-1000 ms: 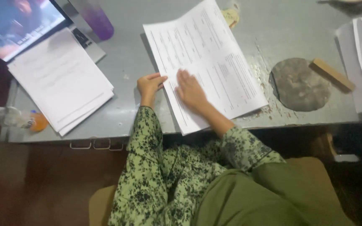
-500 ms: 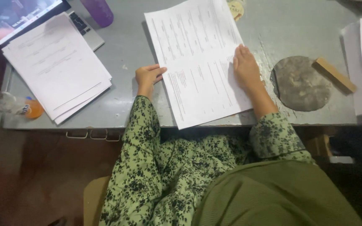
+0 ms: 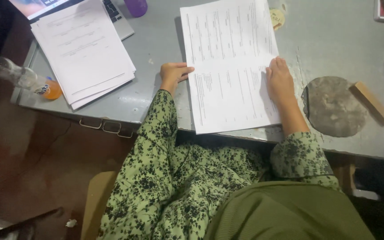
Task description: The person sits at a desk and repeatedly rubs a small wooden block over printed sheets of paper. They handle multiple sheets, folding and unfolding them, and occasionally move stacks of paper aside or onto a laptop. The person also uses a round stone-like object to press down on the papers during the process.
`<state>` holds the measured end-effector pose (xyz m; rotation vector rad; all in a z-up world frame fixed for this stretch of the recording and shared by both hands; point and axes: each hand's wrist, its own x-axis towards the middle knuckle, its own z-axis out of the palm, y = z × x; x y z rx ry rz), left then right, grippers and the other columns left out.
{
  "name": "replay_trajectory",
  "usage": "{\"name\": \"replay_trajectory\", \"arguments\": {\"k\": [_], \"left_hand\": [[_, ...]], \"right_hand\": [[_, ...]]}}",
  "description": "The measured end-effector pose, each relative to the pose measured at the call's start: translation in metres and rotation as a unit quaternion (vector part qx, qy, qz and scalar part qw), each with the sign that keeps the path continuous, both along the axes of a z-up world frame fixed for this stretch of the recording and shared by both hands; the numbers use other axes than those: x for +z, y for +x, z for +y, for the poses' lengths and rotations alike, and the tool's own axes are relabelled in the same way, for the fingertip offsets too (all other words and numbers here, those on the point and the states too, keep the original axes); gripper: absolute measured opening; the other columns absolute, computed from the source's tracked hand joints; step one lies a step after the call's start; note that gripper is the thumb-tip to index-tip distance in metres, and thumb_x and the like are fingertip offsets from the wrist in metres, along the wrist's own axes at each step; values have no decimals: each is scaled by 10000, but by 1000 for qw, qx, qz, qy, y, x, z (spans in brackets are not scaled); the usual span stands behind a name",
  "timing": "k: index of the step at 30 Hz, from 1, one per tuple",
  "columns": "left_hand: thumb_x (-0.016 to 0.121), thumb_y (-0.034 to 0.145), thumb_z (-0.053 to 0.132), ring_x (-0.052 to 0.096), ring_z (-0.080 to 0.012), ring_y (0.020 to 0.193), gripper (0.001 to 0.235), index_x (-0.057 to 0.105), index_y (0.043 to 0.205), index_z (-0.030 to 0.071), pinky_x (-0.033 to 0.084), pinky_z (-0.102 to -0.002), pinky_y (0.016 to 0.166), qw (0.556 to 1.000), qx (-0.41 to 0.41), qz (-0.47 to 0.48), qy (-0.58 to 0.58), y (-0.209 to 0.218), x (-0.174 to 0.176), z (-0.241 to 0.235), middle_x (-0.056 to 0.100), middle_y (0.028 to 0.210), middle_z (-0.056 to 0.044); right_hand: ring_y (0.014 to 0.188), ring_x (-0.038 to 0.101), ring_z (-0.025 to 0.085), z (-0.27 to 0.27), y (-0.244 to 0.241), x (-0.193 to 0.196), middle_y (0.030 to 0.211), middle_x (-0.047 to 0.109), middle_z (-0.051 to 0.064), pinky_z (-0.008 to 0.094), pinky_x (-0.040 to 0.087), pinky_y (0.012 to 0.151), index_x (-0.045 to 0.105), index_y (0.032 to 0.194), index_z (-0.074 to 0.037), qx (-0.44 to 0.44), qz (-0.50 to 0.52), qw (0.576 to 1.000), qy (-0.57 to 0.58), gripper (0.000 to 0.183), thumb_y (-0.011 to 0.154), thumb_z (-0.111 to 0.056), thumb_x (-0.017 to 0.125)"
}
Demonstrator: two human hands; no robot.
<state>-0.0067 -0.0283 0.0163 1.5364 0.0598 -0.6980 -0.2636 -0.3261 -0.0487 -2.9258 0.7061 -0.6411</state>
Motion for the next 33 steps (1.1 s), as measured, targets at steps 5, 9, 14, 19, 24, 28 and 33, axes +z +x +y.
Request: {"name": "replay_trajectory", "arguments": {"k": [5, 9, 14, 19, 24, 28, 33], "left_hand": [[920, 658, -50, 745, -403, 946, 476, 720, 1090, -73, 687, -332, 738, 998, -1, -65, 28, 41, -30, -16, 702, 1080, -283], [937, 634, -54, 758, -387, 869, 417, 752, 1008, -33, 701, -321, 667, 991, -11, -112, 78, 56, 6, -17, 730, 972, -249], [935, 615, -76, 763, -374, 801, 397, 765, 968, -15, 707, -302, 630, 987, -25, -108, 119, 66, 20, -19, 740, 905, -245], [927, 628, -82, 759, -386, 847, 405, 751, 990, -39, 715, -307, 642, 989, -21, -91, 111, 67, 21, -20, 727, 947, -276], [928, 628, -77, 764, -364, 857, 431, 741, 1016, -52, 711, -300, 650, 991, -23, -77, 108, 65, 28, -18, 725, 971, -270], [948, 589, -29, 758, -324, 738, 442, 759, 985, 25, 692, -273, 558, 969, -39, -168, 179, 79, 2, -32, 731, 869, -208], [963, 587, 34, 717, -455, 930, 546, 675, 1049, -16, 642, -498, 736, 799, -76, -448, 393, 73, -37, -78, 650, 1021, -247]], "right_hand": [[1255, 595, 369, 7, 13, 15, 1317, 671, 197, 458, 514, 1002, 675, 1352, -47, 11, 55, 997, -54, 391, 1093, -300, 529], [1168, 610, 430, 39, 20, 35, 1262, 689, 217, 462, 556, 868, 714, 1310, -70, -4, 10, 993, -115, 454, 1057, -420, 575], [1146, 616, 485, 44, 23, 29, 1232, 720, 204, 491, 543, 823, 728, 1284, -81, -16, -14, 993, -117, 512, 1056, -495, 531], [1162, 601, 486, 31, 23, 5, 1245, 712, 217, 490, 529, 853, 709, 1268, 2, -14, -56, 992, -115, 407, 1017, -307, 625], [1181, 600, 463, 21, 26, -6, 1243, 709, 216, 474, 520, 874, 697, 1278, 14, -13, -51, 992, -119, 397, 1026, -282, 619], [1117, 650, 414, 23, 28, 2, 1158, 746, 187, 433, 523, 877, 731, 1207, -5, -19, -38, 988, -145, 341, 1006, -266, 639], [1112, 646, 451, 35, 26, 15, 1180, 733, 212, 465, 529, 834, 715, 1223, 23, -22, -43, 990, -132, 373, 974, -251, 664]]}}
